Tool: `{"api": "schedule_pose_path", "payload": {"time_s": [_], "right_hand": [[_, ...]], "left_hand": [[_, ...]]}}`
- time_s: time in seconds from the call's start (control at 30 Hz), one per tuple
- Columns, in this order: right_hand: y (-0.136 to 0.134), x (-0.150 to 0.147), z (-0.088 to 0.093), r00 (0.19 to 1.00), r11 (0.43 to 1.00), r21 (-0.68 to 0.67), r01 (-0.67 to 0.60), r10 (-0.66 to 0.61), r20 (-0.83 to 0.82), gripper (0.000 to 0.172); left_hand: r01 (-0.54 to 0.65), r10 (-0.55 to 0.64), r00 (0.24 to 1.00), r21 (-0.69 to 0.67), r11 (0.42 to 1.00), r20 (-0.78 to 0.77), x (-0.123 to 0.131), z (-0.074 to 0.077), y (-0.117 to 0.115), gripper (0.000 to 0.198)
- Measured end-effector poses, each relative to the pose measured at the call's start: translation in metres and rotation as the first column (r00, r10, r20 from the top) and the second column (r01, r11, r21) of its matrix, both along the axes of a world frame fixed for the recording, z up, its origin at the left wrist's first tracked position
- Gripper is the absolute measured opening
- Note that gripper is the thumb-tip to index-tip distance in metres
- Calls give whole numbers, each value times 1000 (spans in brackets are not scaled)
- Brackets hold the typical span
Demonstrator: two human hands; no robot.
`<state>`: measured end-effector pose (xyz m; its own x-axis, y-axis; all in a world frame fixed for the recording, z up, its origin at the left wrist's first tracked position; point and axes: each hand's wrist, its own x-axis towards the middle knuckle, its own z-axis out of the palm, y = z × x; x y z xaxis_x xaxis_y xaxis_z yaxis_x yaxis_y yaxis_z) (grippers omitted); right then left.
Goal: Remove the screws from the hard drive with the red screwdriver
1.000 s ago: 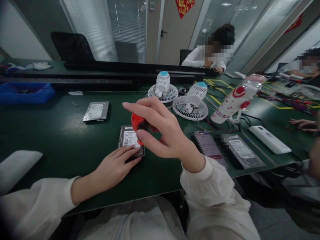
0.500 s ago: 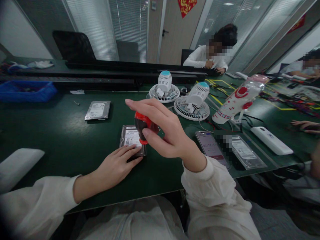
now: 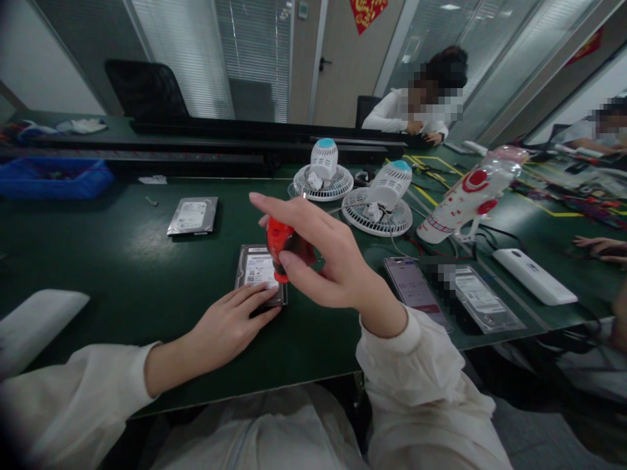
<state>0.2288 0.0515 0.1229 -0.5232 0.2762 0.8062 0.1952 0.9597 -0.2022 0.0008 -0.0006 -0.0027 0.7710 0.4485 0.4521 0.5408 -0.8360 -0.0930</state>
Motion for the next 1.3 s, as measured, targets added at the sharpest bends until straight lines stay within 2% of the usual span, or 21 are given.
{"api": "schedule_pose_path", "payload": {"time_s": [0.17,0.37,0.5,0.57,0.7,0.8,0.97,1.17,1.3], "right_hand": [[4,-1,-2,999,991,128,39,-34,-43,56],[-4,2,1,996,997,-34,68,-66,55,53],[-3,1,0,991,990,51,133,-134,16,54],[-3,0,0,993,990,76,117,-117,-5,56],[-6,2,2,998,997,-37,61,-59,32,51],[-8,2,3,999,994,-101,28,-26,22,54],[-6,1,0,993,993,21,116,-116,12,56],[-10,3,2,988,986,-99,130,-121,97,52],[-9,1,1,988,989,-7,148,-148,37,53]], "left_hand": [[4,-4,1000,1,1000,6,1,0,0,32],[0,0,1000,6,1000,6,0,-1,0,32],[-8,8,1000,8,1000,-4,0,-1,0,33],[-5,5,1000,7,1000,-6,0,0,0,33],[-5,5,1000,-4,1000,-7,0,0,0,33],[-3,3,1000,-7,1000,-6,0,0,0,32],[-1,1,1000,-1,1000,10,0,1,0,32],[3,-3,1000,-7,1000,7,-1,-2,0,32],[4,-4,1000,2,1000,17,0,-2,0,31]]}}
